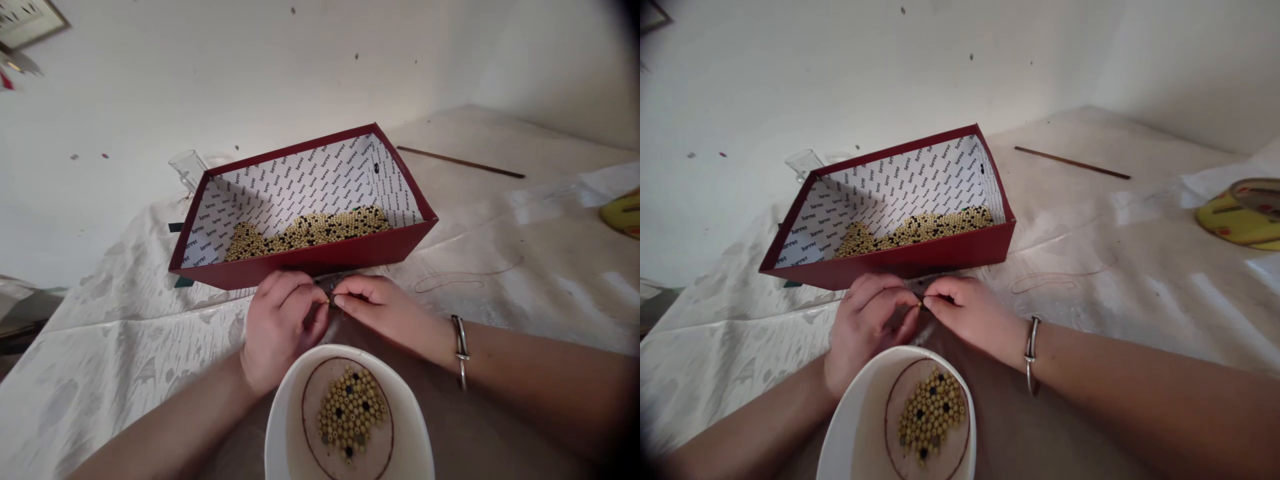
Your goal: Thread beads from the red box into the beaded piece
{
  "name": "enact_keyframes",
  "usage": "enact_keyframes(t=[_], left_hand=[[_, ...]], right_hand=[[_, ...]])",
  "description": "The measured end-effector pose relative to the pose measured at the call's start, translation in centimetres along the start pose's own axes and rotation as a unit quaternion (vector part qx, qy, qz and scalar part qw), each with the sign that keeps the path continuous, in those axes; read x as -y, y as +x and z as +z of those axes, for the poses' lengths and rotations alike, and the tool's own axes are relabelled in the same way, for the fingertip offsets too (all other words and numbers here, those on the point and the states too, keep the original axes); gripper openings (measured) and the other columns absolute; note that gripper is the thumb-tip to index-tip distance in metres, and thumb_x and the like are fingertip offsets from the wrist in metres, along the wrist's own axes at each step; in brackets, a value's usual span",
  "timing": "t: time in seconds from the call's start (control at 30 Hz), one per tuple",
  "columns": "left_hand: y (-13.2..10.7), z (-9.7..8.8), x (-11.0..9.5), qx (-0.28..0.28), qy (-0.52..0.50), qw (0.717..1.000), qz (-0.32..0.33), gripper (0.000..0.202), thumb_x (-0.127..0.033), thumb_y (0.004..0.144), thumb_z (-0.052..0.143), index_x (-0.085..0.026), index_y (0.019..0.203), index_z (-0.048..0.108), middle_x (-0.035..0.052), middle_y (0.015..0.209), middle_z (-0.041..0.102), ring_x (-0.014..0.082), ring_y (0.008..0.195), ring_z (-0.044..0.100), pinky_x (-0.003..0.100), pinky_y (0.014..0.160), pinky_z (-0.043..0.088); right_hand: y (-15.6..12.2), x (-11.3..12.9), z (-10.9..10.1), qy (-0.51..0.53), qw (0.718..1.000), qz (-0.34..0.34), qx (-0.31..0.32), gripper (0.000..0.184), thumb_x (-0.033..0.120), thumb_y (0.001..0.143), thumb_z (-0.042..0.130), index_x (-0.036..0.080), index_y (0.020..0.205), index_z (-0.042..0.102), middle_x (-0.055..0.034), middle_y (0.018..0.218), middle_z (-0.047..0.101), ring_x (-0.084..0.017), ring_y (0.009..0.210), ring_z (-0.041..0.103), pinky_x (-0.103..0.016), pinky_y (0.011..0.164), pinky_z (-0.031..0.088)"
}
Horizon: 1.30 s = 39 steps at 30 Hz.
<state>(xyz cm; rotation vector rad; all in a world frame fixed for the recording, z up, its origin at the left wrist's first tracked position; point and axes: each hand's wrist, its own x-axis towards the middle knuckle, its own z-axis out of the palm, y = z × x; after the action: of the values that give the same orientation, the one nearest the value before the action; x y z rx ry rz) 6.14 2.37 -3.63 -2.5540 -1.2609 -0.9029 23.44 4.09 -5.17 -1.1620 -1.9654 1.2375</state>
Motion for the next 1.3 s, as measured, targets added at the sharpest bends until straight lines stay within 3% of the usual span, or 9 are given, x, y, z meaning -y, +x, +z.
enact_keyframes(t=[0.63,0.8,0.97,1.13,1.3], left_hand=[[-0.1,-0.28,-0.19,-0.005,0.006,0.999,-0.038,0.005,-0.014,0.071,0.055,-0.017,0.075,0.058,0.0024,0.079,0.058,0.0147,0.077,0.052,0.03,0.071,0.042],[-0.13,-0.42,-0.14,0.019,0.001,1.0,-0.021,0.006,-0.014,0.071,0.055,-0.019,0.074,0.058,0.0018,0.079,0.059,0.0146,0.076,0.051,0.029,0.07,0.042],[-0.08,-0.56,0.18,0.014,0.013,0.998,-0.052,0.004,-0.016,0.072,0.054,-0.018,0.073,0.058,0.0026,0.078,0.058,0.0153,0.078,0.05,0.031,0.072,0.042],[-0.11,-0.56,-0.1,0.028,-0.003,0.999,-0.015,0.005,-0.015,0.072,0.054,-0.018,0.073,0.058,0.0019,0.078,0.059,0.0143,0.075,0.051,0.029,0.069,0.042],[0.0,-0.55,0.14,0.013,0.008,0.999,-0.038,0.004,-0.015,0.072,0.054,-0.018,0.073,0.058,0.0028,0.078,0.059,0.0153,0.077,0.051,0.031,0.072,0.042]], right_hand=[[0.21,0.1,0.21,0.016,1.0,-0.003,0.0,0.018,0.027,0.081,0.045,0.018,0.08,0.06,0.0011,0.074,0.062,-0.01,0.068,0.053,-0.022,0.062,0.039],[0.19,-0.05,0.28,0.002,1.0,-0.008,-0.002,0.017,0.024,0.081,0.044,0.017,0.078,0.06,0.0007,0.073,0.062,-0.01,0.067,0.053,-0.022,0.063,0.039],[0.13,-0.02,0.31,0.009,1.0,-0.002,-0.001,0.018,0.025,0.081,0.045,0.017,0.08,0.061,0.0005,0.073,0.062,-0.01,0.067,0.053,-0.022,0.062,0.039],[0.16,0.18,0.26,0.002,1.0,-0.012,0.0,0.018,0.023,0.081,0.044,0.016,0.078,0.06,-0.0002,0.073,0.061,-0.011,0.068,0.052,-0.022,0.063,0.039],[0.15,0.33,0.16,0.008,1.0,-0.006,0.001,0.018,0.024,0.081,0.045,0.017,0.081,0.061,-0.0008,0.075,0.062,-0.011,0.068,0.053,-0.023,0.063,0.04]])
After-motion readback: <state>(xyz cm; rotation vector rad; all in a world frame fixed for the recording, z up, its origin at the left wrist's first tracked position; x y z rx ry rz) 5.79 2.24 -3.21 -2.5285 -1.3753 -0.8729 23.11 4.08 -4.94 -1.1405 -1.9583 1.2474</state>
